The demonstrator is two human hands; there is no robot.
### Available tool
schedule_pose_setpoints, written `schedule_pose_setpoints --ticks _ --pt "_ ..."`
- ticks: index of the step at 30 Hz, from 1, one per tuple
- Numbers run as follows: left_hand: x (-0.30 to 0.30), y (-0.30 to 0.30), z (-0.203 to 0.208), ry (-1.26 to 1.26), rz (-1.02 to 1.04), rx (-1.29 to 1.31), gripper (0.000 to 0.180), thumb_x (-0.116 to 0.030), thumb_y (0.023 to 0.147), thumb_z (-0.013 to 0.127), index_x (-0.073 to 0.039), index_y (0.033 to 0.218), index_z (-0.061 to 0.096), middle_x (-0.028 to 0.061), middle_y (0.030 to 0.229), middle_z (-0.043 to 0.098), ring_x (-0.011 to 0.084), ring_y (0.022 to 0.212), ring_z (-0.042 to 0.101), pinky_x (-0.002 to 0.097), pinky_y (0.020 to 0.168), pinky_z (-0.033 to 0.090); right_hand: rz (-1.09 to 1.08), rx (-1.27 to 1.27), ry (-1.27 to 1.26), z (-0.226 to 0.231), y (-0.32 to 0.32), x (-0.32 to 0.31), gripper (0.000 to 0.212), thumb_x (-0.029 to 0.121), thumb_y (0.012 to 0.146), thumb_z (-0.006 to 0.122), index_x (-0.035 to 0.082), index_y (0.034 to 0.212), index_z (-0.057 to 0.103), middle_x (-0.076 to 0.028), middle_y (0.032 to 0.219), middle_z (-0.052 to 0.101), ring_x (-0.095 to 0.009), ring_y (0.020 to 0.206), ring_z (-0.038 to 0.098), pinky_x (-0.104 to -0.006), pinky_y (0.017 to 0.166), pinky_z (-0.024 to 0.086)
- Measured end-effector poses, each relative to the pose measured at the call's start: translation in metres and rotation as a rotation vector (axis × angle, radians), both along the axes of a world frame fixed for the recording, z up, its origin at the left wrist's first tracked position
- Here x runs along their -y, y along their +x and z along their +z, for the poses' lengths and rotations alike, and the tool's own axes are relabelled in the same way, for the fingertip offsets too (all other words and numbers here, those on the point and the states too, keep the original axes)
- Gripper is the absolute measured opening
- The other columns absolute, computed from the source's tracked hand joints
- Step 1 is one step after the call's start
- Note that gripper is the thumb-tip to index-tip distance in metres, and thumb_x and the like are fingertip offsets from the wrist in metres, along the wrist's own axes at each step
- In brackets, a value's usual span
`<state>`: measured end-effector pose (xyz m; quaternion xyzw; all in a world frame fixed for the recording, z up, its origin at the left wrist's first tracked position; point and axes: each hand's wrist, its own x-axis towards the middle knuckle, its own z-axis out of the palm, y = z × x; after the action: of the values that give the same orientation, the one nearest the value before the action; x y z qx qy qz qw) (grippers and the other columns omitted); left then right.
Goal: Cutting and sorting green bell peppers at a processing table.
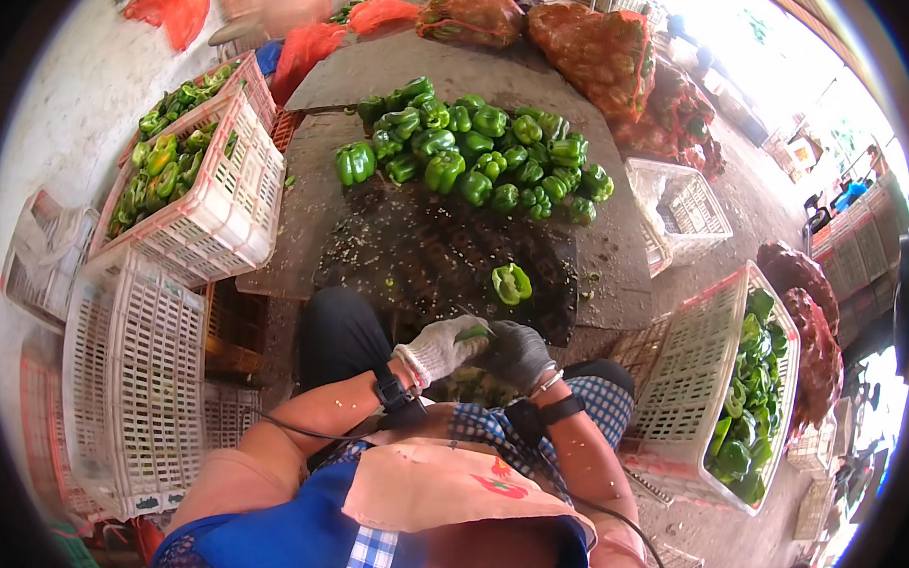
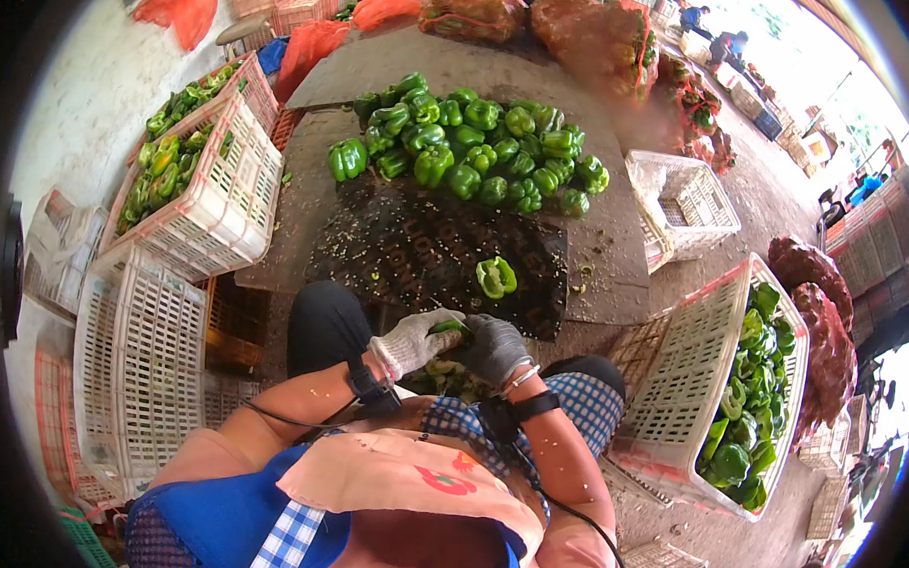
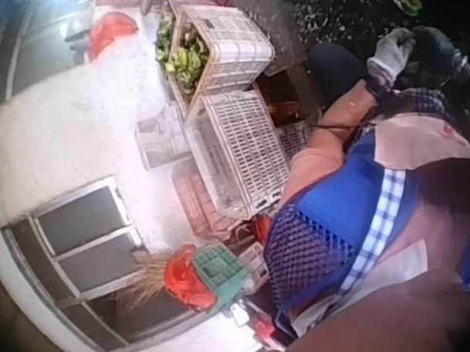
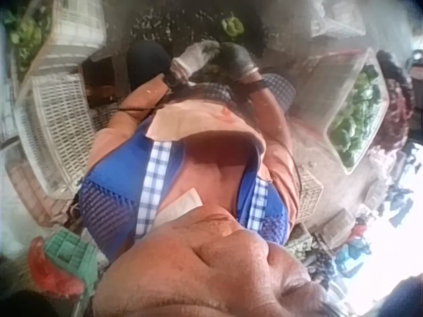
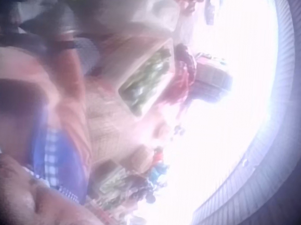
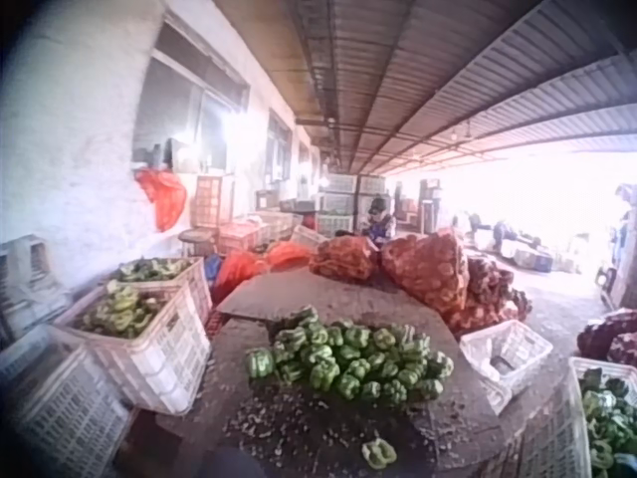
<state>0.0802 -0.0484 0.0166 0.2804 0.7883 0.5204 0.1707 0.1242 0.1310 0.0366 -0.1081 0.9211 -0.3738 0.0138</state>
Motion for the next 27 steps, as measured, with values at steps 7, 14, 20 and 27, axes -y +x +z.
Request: schedule_pose_setpoints --ticks 7,14,20,27 --pt "0.012 -0.011 -0.022 0.187 -0.145 0.109 0.037 -0.028 0.094 0.062 -0.002 0.12 0.06 0.0092 0.104 0.068 0.0123 0.097 0.061 0.0297 0.086 0.049 0.037 0.388 -0.629 -0.011 0.002 -0.01 0.035 0.021 0.08 0.076 0.001 0.107 0.068 0.001 0.084 0.068 -0.005 0.074 0.052 -0.0268 0.066 0.047" --pt "0.016 -0.021 -0.02 0.437 -0.157 0.657 0.038 -0.029 0.097 0.058 0.0 0.121 0.057 0.0031 0.105 0.064 0.0077 0.098 0.056 0.0258 0.087 0.047 0.074 0.556 -0.993 -0.016 0.001 -0.016 0.025 0.009 0.079 0.076 0.003 0.102 0.066 0.005 0.08 0.06 -0.005 0.06 0.047 -0.0226 0.052 0.039" --pt "0.033 -0.027 -0.028 0.35 0.088 0.494 0.036 -0.027 0.098 0.056 0.001 0.12 0.057 0.0025 0.104 0.065 0.0079 0.093 0.057 0.0244 0.084 0.048 -0.084 0.266 -0.544 0.004 -0.005 -0.015 0.035 0.01 0.083 0.073 0.002 0.115 0.063 0.0 0.089 0.067 -0.009 0.074 0.061 -0.0262 0.068 0.051" --pt "0.02 -0.088 -0.055 0.474 0.218 0.503 0.028 -0.014 0.091 0.062 -0.002 0.115 0.06 0.0063 0.105 0.064 0.0137 0.094 0.061 0.0301 0.083 0.051 -0.524 -0.367 0.086 -0.062 -0.075 -0.063 0.035 0.027 0.077 0.073 0.005 0.103 0.068 -0.017 0.093 0.067 -0.033 0.084 0.065 -0.0421 0.072 0.051"
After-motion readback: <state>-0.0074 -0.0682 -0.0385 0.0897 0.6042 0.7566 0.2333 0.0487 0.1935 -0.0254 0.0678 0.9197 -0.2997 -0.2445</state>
